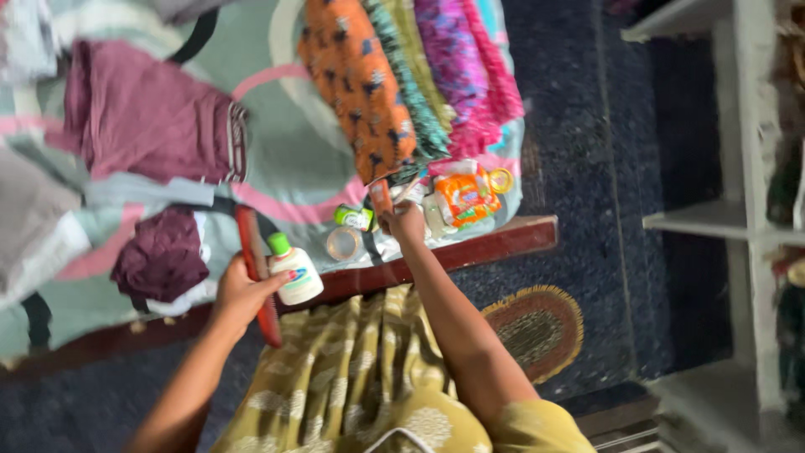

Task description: The person sorts and organizes various personal care items and small containers on a shelf and a table, moving items like lotion bottles and small boxes one by one.

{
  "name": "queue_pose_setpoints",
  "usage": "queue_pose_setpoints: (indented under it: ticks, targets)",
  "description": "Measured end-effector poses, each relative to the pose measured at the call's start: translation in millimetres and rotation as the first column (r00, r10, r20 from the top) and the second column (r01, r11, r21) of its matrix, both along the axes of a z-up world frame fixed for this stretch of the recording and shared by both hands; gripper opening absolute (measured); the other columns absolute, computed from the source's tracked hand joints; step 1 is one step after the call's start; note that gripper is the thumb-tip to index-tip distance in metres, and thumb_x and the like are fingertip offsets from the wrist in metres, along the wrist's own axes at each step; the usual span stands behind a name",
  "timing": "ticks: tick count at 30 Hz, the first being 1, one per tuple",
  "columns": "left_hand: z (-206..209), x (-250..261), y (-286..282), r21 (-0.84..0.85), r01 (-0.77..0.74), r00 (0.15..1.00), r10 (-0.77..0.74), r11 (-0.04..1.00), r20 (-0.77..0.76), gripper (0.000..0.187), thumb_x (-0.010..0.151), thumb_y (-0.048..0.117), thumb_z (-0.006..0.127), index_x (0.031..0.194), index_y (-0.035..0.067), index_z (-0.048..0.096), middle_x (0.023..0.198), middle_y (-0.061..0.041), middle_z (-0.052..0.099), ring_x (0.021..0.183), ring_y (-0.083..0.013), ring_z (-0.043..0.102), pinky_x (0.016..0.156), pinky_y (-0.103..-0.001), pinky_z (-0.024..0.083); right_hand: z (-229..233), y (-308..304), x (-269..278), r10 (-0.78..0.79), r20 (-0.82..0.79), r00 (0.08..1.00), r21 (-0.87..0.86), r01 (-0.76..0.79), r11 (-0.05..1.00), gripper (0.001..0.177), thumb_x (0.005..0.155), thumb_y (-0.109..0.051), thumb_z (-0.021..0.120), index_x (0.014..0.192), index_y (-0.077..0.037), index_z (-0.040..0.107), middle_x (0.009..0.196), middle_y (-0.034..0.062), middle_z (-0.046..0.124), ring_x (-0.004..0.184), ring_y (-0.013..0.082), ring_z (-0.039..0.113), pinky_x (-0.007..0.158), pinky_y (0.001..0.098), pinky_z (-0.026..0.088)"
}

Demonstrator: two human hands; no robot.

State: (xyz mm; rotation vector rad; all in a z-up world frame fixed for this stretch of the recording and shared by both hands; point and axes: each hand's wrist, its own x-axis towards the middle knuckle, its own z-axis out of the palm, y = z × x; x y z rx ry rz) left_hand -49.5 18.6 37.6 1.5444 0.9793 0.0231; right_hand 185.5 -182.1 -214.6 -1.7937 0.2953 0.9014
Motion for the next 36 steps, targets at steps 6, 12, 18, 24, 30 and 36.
queue_pose_setpoints:
  ticks: [6, 12, 18, 24, 30, 36]
  targets:
    - [14.3, 76.1, -42.3, 0.059, 0.218, 0.975, -0.215, 0.974, -0.053, 0.05, 0.073, 0.016, 0.089, 0.111, 0.001, 0.06, 0.099, -0.007, 0.07, 0.089, -0.0164, 0.068, 0.079, -0.034, 0.056, 39.6, -96.6, -30.2, -0.099, 0.04, 0.994, 0.08, 0.096, 0.992, 0.038, 0.082, -0.013, 0.078, 0.116, -0.001, 0.066, 0.081, 0.0125, 0.075, 0.061, 0.0148, 0.071, 0.052, 0.0302, 0.057]
    - [32.0, 155.5, -160.1, 0.162, 0.592, 0.798, -0.602, 0.789, 0.015, 0.056, 0.072, 0.022, 0.09, 0.114, 0.001, 0.061, 0.104, -0.01, 0.072, 0.093, -0.0179, 0.07, 0.083, -0.034, 0.056, 188.9, -248.6, -80.7, -0.263, 0.142, 0.954, -0.076, 0.276, 0.958, 0.035, 0.085, -0.013, 0.073, 0.119, -0.004, 0.072, 0.078, 0.0084, 0.073, 0.06, 0.0118, 0.066, 0.054, 0.0308, 0.053]
    - [50.2, 176.8, -357.1, 0.188, 0.798, 0.588, -0.808, 0.573, -0.032, 0.063, 0.069, 0.028, 0.093, 0.114, -0.001, 0.06, 0.101, -0.011, 0.073, 0.09, -0.0183, 0.071, 0.081, -0.035, 0.056, 245.4, -433.0, -169.7, -0.47, 0.382, 0.796, -0.156, 0.557, 0.816, 0.033, 0.08, -0.017, 0.081, 0.111, -0.006, 0.077, 0.086, 0.0031, 0.074, 0.07, 0.0101, 0.07, 0.063, 0.0273, 0.057]
    - [60.6, 151.6, -548.5, 0.096, 0.901, 0.418, -0.906, 0.423, 0.068, 0.062, 0.071, 0.029, 0.091, 0.116, 0.001, 0.06, 0.102, -0.009, 0.072, 0.09, -0.0159, 0.07, 0.079, -0.033, 0.056, 260.9, -586.5, -252.2, -0.64, 0.53, 0.557, -0.095, 0.789, 0.608, 0.029, 0.079, -0.017, 0.085, 0.105, -0.006, 0.078, 0.091, 0.0049, 0.077, 0.08, 0.0125, 0.071, 0.073, 0.0279, 0.055]
    - [47.8, 143.9, -668.1, 0.143, 0.939, 0.293, -0.947, 0.311, 0.135, 0.063, 0.068, 0.028, 0.093, 0.115, 0.001, 0.061, 0.104, -0.009, 0.073, 0.092, -0.0148, 0.07, 0.08, -0.033, 0.056, 275.0, -679.3, -300.3, -0.602, 0.756, 0.259, 0.074, 0.879, 0.471, 0.027, 0.083, -0.014, 0.084, 0.105, -0.002, 0.076, 0.101, 0.0092, 0.073, 0.094, 0.0175, 0.07, 0.085, 0.0289, 0.055]
    - [30.9, 177.4, -751.3, 0.112, 0.955, 0.265, -0.961, 0.273, 0.081, 0.056, 0.068, 0.024, 0.092, 0.111, 0.002, 0.065, 0.099, -0.009, 0.074, 0.087, -0.0157, 0.07, 0.076, -0.033, 0.056, 286.5, -746.1, -288.8, -0.895, 0.444, 0.034, 0.314, 0.93, 0.191, 0.026, 0.088, -0.012, 0.077, 0.111, 0.0, 0.075, 0.101, 0.0059, 0.076, 0.093, 0.0115, 0.069, 0.085, 0.0264, 0.054]
